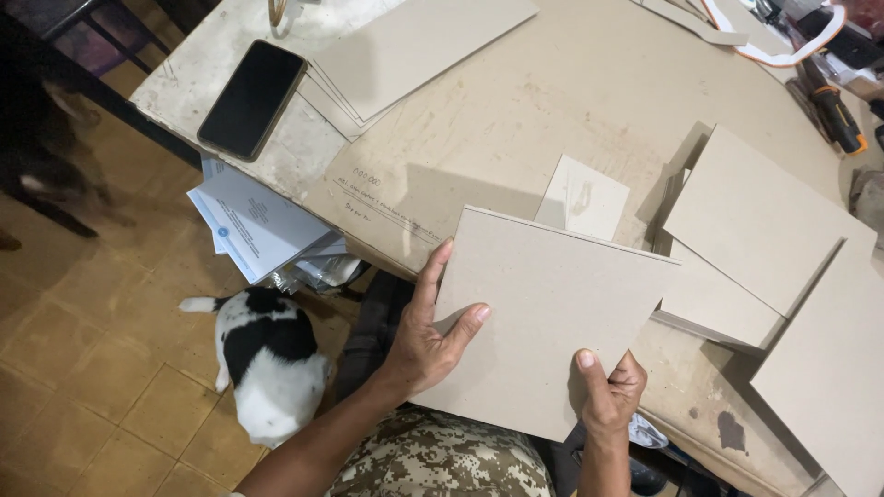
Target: The person aligns a stack of white cardboard sheets on a work table, then uses a utility knife to cut along the edge of the stack. After cutting, the person separates the sheets and briefly handles a printed document before placing it back on the table.
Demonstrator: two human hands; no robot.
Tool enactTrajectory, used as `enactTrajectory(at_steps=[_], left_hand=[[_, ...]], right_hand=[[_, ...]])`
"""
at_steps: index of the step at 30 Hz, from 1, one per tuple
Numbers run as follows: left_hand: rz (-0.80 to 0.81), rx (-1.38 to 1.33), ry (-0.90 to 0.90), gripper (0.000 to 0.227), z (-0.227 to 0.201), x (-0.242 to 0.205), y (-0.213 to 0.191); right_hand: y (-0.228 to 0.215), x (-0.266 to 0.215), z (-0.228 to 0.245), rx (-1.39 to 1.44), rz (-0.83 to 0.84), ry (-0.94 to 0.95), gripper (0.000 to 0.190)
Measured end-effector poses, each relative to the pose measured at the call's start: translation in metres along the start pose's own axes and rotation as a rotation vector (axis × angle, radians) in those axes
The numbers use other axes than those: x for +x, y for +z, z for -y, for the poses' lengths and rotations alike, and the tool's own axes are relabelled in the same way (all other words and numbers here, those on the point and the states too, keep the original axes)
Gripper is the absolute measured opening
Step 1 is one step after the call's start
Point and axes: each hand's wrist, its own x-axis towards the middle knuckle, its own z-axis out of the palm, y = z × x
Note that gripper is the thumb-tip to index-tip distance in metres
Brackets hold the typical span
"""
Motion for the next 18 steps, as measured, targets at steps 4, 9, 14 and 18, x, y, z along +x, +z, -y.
enactTrajectory(at_steps=[4,9,14,18], left_hand=[[-0.004,0.006,0.017,0.076,0.002,-0.001,0.0],[-0.007,0.009,0.034,0.077,0.003,-0.001,0.0],[-0.014,0.009,0.021,0.076,0.001,-0.001,0.0],[0.049,0.035,-0.124,0.084,-0.009,0.007,-0.006]], right_hand=[[-0.004,-0.003,-0.008,0.039,0.0,0.006,0.021],[-0.004,-0.003,-0.004,-0.022,0.005,0.013,0.018],[-0.003,-0.003,-0.002,-0.021,-0.004,0.045,0.019],[0.004,0.004,0.01,0.002,0.049,0.052,0.021]])
